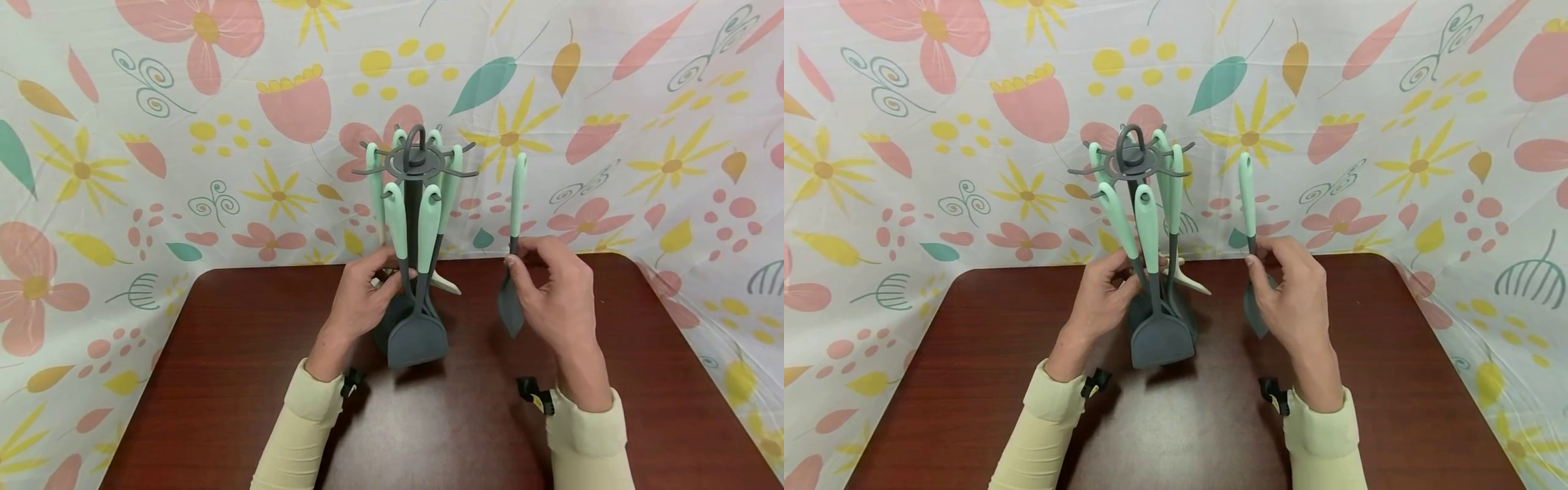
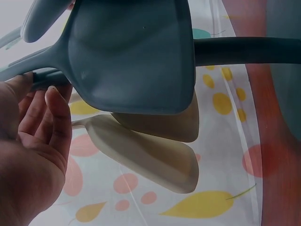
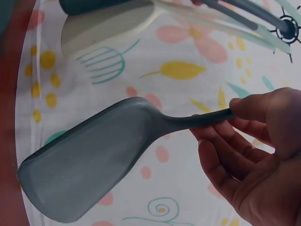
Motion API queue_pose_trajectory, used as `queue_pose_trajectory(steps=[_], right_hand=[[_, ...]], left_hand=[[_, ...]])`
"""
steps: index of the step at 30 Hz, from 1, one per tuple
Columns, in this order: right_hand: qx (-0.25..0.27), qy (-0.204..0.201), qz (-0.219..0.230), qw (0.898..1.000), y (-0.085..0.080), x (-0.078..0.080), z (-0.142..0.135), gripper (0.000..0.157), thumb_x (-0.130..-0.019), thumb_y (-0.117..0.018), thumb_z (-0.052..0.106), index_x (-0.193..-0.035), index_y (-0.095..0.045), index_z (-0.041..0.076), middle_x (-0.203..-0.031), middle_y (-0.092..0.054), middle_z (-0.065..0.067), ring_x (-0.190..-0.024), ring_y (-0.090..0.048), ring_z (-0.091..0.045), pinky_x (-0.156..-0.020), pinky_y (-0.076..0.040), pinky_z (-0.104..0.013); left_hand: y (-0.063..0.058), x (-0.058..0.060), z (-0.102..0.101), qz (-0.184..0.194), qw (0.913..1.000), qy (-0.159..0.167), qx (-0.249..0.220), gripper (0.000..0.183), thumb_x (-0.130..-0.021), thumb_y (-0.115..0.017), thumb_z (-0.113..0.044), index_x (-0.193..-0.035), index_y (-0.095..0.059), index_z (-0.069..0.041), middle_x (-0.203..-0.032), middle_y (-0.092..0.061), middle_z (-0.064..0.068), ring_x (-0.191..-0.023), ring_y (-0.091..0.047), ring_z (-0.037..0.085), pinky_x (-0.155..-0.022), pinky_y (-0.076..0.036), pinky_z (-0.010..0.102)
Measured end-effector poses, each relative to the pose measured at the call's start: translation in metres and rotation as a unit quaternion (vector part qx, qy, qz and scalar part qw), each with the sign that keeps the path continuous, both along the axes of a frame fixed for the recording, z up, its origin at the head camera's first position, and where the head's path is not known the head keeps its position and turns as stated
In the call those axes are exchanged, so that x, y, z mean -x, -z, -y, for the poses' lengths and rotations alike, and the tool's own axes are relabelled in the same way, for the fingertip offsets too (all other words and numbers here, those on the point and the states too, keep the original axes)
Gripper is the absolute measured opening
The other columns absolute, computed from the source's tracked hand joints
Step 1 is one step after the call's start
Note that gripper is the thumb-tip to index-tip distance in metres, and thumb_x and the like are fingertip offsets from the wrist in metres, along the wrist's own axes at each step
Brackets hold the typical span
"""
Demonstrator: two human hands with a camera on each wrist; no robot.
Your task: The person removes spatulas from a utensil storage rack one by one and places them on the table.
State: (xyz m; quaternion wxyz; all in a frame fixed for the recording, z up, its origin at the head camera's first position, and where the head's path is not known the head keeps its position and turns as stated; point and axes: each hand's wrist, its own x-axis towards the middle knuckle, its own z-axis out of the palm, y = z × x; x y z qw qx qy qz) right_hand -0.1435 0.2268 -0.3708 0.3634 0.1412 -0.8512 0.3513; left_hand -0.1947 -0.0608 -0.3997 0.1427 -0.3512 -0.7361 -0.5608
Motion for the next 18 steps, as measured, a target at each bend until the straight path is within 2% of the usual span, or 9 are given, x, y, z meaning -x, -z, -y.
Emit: queue_pose_trajectory(steps=[6, 10, 18], right_hand=[[0.011, 0.014, -0.011, 1.000, 0.005, 0.005, -0.001, 0.011, -0.094, -0.078, -0.001, -0.104, -0.073, 0.000, -0.094, -0.071, -0.012, -0.084, -0.069, -0.023, -0.081, -0.044, -0.013], [0.007, 0.017, -0.003, 1.000, 0.010, 0.008, -0.002, 0.010, -0.095, -0.078, 0.000, -0.103, -0.072, 0.001, -0.094, -0.070, -0.011, -0.083, -0.069, -0.021, -0.080, -0.045, -0.014], [-0.004, 0.033, 0.028, 0.999, 0.016, 0.009, -0.005, 0.010, -0.096, -0.078, 0.003, -0.102, -0.071, 0.001, -0.093, -0.069, -0.010, -0.083, -0.069, -0.021, -0.075, -0.042, -0.012]], left_hand=[[0.001, 0.001, 0.000, -0.005, 1.0000, 0.003, -0.006, 0.021, -0.101, -0.073, -0.005, -0.122, -0.074, -0.006, -0.104, -0.079, 0.010, -0.079, -0.072, 0.016, -0.068, -0.058, 0.031], [0.001, 0.001, -0.001, 0.004, 0.9999, 0.006, -0.008, 0.024, -0.101, -0.071, 0.000, -0.124, -0.074, -0.007, -0.103, -0.079, 0.009, -0.083, -0.074, 0.019, -0.068, -0.058, 0.031], [0.002, 0.002, 0.000, -0.001, 0.9999, 0.007, -0.008, 0.025, -0.101, -0.072, -0.001, -0.124, -0.074, -0.010, -0.104, -0.079, 0.007, -0.087, -0.074, 0.015, -0.070, -0.059, 0.032]])
